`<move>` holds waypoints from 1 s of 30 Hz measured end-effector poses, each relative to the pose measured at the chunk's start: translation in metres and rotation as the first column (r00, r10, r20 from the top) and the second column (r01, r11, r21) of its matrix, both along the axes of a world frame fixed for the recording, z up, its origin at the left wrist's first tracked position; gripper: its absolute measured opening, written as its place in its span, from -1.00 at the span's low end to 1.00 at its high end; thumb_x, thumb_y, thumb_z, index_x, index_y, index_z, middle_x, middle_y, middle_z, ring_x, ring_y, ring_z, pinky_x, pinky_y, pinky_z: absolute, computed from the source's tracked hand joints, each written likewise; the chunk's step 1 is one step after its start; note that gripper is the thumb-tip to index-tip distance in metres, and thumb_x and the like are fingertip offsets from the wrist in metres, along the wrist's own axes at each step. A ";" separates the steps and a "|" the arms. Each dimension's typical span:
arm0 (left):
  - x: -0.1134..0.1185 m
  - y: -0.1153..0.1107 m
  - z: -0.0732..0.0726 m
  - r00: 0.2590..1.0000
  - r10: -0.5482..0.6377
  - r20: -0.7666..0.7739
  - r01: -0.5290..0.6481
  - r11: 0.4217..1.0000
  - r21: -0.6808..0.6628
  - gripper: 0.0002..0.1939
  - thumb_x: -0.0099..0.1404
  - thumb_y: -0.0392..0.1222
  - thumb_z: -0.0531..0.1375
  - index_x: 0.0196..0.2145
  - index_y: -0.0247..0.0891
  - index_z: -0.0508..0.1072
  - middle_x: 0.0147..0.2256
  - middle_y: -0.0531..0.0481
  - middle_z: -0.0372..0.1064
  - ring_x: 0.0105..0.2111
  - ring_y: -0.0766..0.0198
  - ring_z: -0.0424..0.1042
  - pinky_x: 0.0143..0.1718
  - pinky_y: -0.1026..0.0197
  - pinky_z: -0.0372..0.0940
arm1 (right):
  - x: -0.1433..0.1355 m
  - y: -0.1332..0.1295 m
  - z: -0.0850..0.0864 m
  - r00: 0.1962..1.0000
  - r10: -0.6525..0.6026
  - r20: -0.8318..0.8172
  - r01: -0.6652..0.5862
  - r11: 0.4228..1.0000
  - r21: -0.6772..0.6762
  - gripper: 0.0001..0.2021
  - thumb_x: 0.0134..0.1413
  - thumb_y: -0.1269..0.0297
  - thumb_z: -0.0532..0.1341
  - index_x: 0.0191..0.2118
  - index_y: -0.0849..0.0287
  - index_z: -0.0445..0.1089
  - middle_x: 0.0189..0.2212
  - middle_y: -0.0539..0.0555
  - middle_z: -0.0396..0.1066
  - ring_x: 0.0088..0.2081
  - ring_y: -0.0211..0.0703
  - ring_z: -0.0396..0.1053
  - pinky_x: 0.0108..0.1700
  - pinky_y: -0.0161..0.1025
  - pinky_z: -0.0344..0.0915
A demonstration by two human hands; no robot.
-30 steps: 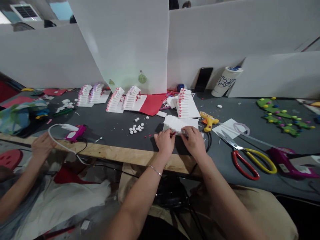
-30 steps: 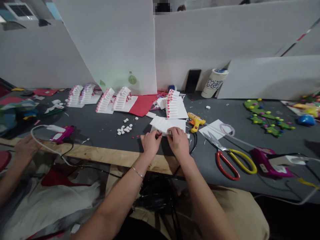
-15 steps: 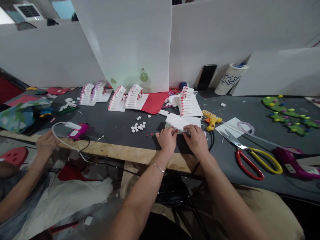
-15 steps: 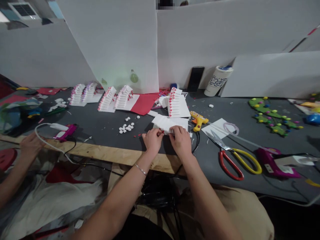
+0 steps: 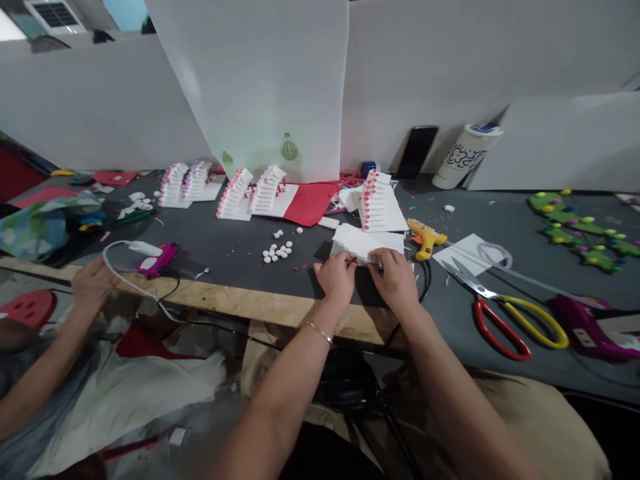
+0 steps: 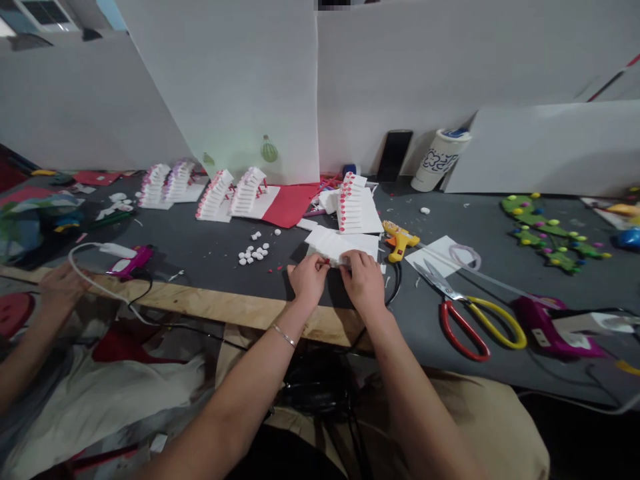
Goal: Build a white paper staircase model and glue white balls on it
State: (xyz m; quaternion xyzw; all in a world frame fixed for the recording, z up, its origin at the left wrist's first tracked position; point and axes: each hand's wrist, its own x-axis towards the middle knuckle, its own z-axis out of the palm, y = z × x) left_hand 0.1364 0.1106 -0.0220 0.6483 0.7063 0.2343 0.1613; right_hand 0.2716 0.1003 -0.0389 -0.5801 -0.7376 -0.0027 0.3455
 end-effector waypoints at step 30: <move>-0.006 0.003 -0.003 0.997 -0.049 -0.063 0.054 0.995 0.081 -0.96 0.29 -0.22 0.22 -0.28 -0.15 0.48 -0.26 -0.01 0.52 -0.15 0.13 0.38 -0.10 0.08 0.09 | 0.001 0.000 0.001 0.997 -0.034 0.063 0.034 0.999 -0.001 -0.85 0.22 0.35 0.08 -0.14 0.16 0.34 -0.22 0.16 0.44 -0.20 0.03 0.32 -0.20 -0.16 0.15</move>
